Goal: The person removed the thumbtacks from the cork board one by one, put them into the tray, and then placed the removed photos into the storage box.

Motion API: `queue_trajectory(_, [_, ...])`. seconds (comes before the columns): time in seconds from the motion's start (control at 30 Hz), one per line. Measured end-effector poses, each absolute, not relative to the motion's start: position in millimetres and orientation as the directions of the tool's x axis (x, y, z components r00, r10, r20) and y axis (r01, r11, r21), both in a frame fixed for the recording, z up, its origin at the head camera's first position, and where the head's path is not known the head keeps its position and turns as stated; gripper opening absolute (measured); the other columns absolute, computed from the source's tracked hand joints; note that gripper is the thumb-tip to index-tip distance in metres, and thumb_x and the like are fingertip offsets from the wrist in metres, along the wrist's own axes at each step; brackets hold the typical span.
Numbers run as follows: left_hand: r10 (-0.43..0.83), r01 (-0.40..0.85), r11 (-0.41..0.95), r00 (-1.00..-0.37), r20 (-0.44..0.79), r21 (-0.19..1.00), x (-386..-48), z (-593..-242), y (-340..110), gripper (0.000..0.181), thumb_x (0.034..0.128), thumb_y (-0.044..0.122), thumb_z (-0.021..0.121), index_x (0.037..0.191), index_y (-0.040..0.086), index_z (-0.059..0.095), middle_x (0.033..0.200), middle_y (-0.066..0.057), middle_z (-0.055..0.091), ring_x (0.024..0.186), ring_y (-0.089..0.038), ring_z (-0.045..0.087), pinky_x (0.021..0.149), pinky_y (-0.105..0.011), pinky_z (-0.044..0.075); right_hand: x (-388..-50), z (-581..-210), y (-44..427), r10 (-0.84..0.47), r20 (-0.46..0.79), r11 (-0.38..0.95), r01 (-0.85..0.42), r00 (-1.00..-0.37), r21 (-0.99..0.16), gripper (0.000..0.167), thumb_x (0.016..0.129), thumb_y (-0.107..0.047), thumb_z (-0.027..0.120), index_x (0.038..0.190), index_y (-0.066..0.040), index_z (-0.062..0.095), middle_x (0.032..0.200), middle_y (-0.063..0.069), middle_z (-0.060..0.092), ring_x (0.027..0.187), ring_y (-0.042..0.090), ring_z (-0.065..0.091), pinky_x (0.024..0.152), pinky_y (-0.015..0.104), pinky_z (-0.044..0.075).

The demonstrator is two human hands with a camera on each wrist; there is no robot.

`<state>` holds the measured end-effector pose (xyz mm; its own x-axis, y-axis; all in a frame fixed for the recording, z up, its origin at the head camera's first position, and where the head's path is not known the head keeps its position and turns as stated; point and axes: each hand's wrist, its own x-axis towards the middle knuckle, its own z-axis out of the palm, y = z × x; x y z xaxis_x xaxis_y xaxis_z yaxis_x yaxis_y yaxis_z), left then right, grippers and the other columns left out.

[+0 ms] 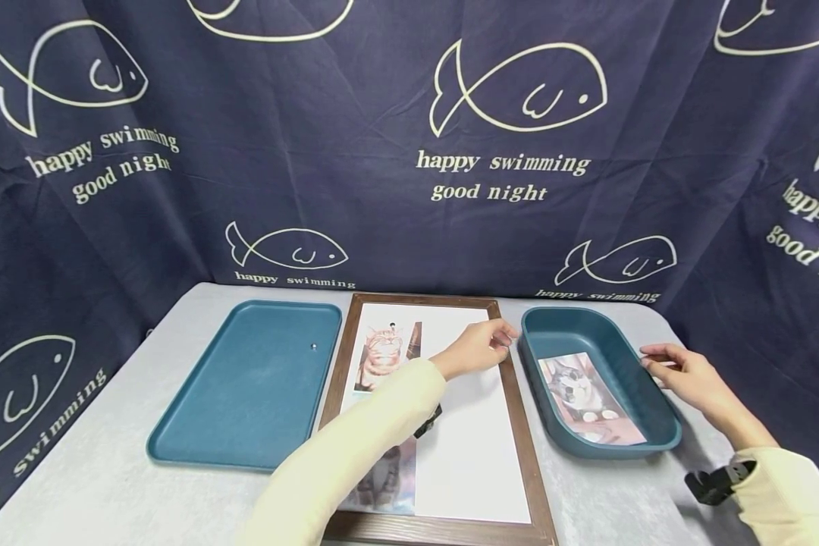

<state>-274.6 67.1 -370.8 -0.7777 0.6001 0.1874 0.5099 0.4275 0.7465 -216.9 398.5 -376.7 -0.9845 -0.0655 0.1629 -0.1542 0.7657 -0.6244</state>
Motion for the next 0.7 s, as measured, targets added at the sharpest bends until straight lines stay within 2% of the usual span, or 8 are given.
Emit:
queue_trajectory(0.07, [0.601, 0.504, 0.423, -0.778, 0.183, 0.753, -276, -372, 60, 0.029, 0.0818, -0.005, 0.052, 0.11, -0.003, 0.057, 0.102, -0.016, 0.064, 0.096, -0.021, 0.06, 0.084, -0.02, 0.047, -218, -373, 398, -0.067, 0.171, 0.768, -0.16, -0.983, -0.62, 0.033, 0.09, -0.009, 0.051, 0.114, 0.014, 0.051, 0.087, -0.015, 0.058, 0.068, -0.011, 0.052, 0.058, 0.019, 0.049])
queue_trajectory(0.13, [0.598, 0.494, 0.432, -0.783, 0.17, 0.754, -277, -372, 53, 0.029, 0.082, -0.005, 0.053, 0.111, -0.004, 0.056, 0.103, -0.016, 0.063, 0.097, -0.023, 0.06, 0.086, -0.023, 0.047, -219, -370, 397, -0.066, 0.181, 0.775, -0.165, -0.981, -0.61, 0.033, 0.09, -0.009, 0.052, 0.114, 0.013, 0.051, 0.088, -0.006, 0.062, 0.068, -0.011, 0.053, 0.058, 0.018, 0.049])
queue_trajectory(0.27, [0.577, 0.464, 0.48, -0.806, 0.131, 0.744, -279, -373, 39, 0.03, 0.0825, -0.004, 0.054, 0.112, -0.002, 0.056, 0.104, -0.014, 0.063, 0.096, -0.023, 0.06, 0.085, -0.023, 0.047, -222, -366, 395, -0.079, 0.2, 0.78, -0.185, -0.977, -0.598, 0.033, 0.09, -0.012, 0.052, 0.114, 0.011, 0.051, 0.099, 0.024, 0.062, 0.069, -0.013, 0.052, 0.058, 0.015, 0.047])
queue_trajectory(0.4, [0.554, 0.437, 0.517, -0.826, 0.1, 0.736, -280, -376, 25, 0.03, 0.083, -0.001, 0.055, 0.113, 0.001, 0.056, 0.104, -0.012, 0.062, 0.096, -0.022, 0.06, 0.084, -0.022, 0.046, -223, -364, 391, -0.058, 0.202, 0.792, -0.168, -0.978, -0.586, 0.033, 0.089, -0.017, 0.054, 0.112, 0.007, 0.054, 0.102, 0.024, 0.061, 0.07, -0.01, 0.052, 0.057, 0.014, 0.044])
queue_trajectory(0.47, [0.551, 0.438, 0.527, -0.829, 0.1, 0.728, -282, -378, 19, 0.03, 0.0826, -0.001, 0.055, 0.113, 0.001, 0.056, 0.104, -0.012, 0.062, 0.096, -0.022, 0.06, 0.087, -0.026, 0.047, -221, -360, 386, -0.042, 0.201, 0.819, -0.149, -0.979, -0.555, 0.034, 0.089, -0.019, 0.055, 0.112, 0.005, 0.055, 0.103, 0.024, 0.062, 0.07, -0.011, 0.05, 0.057, 0.015, 0.042])
queue_trajectory(0.53, [0.546, 0.434, 0.54, -0.833, 0.093, 0.721, -283, -380, 13, 0.03, 0.0827, 0.0, 0.056, 0.113, 0.002, 0.056, 0.104, -0.012, 0.063, 0.097, -0.022, 0.06, 0.098, -0.035, 0.039, -220, -355, 380, -0.047, 0.206, 0.85, -0.148, -0.977, -0.506, 0.035, 0.089, -0.02, 0.055, 0.114, 0.004, 0.055, 0.105, 0.026, 0.061, 0.071, -0.015, 0.046, 0.058, 0.015, 0.041])
queue_trajectory(0.6, [0.544, 0.438, 0.548, -0.834, 0.094, 0.712, -285, -381, 8, 0.03, 0.0828, 0.0, 0.056, 0.113, 0.002, 0.056, 0.105, -0.013, 0.063, 0.098, -0.023, 0.06, 0.1, -0.039, 0.038, -219, -351, 374, -0.056, 0.219, 0.856, -0.16, -0.974, -0.492, 0.033, 0.089, -0.018, 0.056, 0.114, 0.004, 0.055, 0.104, 0.026, 0.061, 0.071, -0.019, 0.042, 0.058, 0.015, 0.041])
queue_trajectory(0.7, [0.542, 0.438, 0.549, -0.835, 0.095, 0.712, -287, -382, -1, 0.03, 0.0827, 0.0, 0.056, 0.113, 0.001, 0.055, 0.105, -0.014, 0.062, 0.098, -0.024, 0.059, 0.099, -0.04, 0.038, -218, -347, 366, -0.08, 0.234, 0.857, -0.187, -0.969, -0.481, 0.032, 0.089, -0.016, 0.056, 0.113, 0.004, 0.056, 0.104, 0.026, 0.061, 0.071, -0.022, 0.038, 0.058, 0.015, 0.041])
